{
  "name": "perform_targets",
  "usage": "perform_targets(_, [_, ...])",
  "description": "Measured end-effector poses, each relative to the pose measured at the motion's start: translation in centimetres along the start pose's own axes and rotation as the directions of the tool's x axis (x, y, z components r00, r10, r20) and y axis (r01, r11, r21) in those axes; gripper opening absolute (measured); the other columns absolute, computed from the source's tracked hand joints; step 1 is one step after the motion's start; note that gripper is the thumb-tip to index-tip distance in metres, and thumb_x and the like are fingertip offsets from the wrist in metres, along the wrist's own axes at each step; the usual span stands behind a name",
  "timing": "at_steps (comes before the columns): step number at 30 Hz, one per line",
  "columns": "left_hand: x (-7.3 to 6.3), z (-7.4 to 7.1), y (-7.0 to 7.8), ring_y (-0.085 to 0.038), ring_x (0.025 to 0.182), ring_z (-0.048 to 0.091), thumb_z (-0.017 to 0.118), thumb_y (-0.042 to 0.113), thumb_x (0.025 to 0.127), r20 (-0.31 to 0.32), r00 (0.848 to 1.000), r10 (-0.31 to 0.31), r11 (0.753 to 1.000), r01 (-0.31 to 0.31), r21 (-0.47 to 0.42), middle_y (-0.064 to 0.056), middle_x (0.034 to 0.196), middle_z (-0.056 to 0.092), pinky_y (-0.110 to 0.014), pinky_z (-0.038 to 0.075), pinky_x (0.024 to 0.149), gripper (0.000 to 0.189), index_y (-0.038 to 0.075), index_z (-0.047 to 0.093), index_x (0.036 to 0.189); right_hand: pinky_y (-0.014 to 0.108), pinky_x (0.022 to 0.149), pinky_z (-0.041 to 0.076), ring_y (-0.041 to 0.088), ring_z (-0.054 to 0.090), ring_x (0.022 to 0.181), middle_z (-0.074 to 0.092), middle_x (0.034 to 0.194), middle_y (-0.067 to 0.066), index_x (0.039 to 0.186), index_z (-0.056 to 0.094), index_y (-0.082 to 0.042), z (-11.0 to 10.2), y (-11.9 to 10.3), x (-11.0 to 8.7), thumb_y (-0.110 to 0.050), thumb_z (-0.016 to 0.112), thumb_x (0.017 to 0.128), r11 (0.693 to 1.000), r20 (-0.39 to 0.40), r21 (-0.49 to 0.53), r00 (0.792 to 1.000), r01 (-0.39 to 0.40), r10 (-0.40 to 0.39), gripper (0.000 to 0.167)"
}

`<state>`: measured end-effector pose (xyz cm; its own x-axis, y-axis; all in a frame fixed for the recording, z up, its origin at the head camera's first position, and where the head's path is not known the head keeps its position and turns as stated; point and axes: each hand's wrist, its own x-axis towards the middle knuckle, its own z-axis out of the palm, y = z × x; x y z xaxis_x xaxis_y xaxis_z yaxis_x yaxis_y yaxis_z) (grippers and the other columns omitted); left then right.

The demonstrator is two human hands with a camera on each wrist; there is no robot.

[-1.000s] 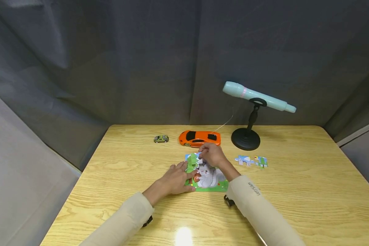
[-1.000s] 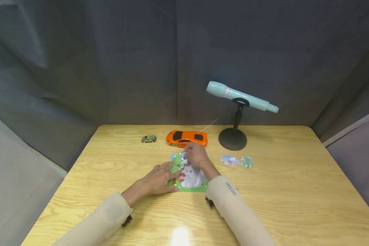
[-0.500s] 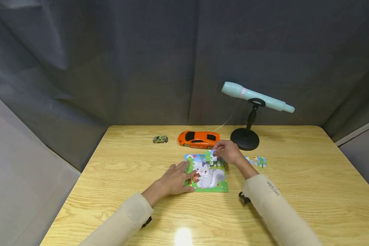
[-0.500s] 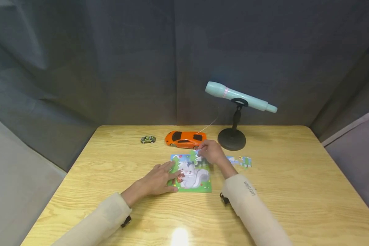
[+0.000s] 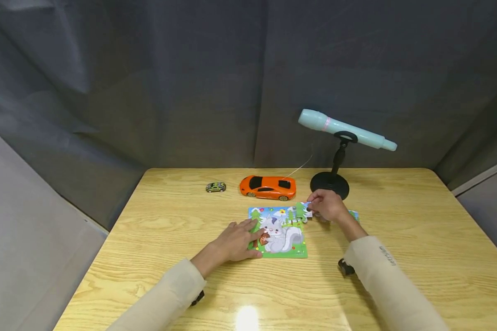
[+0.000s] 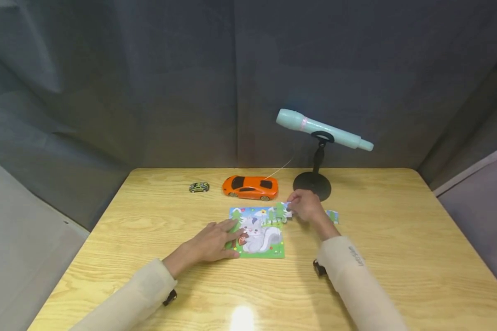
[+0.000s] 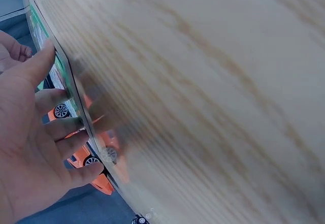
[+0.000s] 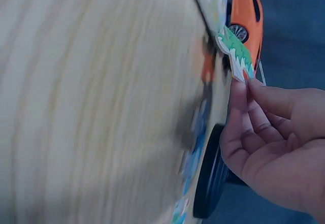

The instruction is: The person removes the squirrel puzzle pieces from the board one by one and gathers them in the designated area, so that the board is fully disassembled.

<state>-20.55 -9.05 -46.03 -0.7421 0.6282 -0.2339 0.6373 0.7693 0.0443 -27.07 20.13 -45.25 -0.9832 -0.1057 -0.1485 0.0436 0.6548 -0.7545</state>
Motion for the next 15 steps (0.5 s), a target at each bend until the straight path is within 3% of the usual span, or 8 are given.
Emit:
perform_targets(9, [0.1, 0.1, 0.0, -0.028, 0.144, 0.027, 0.050, 0.060, 0.089, -0.010, 1.000, 0.000, 1.000, 0.000, 0.004, -0.012, 0.156, 0.026, -0.054, 0.034, 0.110, 0.071, 0.020, 0.037, 0.146, 0.024, 0.052, 0.048, 0.018, 0.062, 0.063, 0.068, 0.082, 0.017, 0.097, 0.061, 0.004, -0.7, 1.7, 0.1, -0.003, 0.055, 0.090, 1.000, 0.007, -0.026, 1.000, -0.009, 0.009, 0.011])
perform_targets(15, [0.1, 0.0, 0.1, -0.028, 0.145, 0.026, 0.050, 0.060, 0.089, -0.001, 1.000, -0.010, 1.000, 0.010, -0.007, -0.012, 0.157, 0.025, -0.054, 0.033, 0.111, 0.071, 0.020, 0.037, 0.146, 0.022, 0.055, 0.043, 0.014, 0.057, 0.063, 0.066, 0.077, 0.009, 0.091, 0.065, 0.000, -0.5, 2.2, 0.4, -0.007, 0.061, 0.088, 0.987, -0.016, -0.162, 1.000, 0.021, -0.024, 0.008])
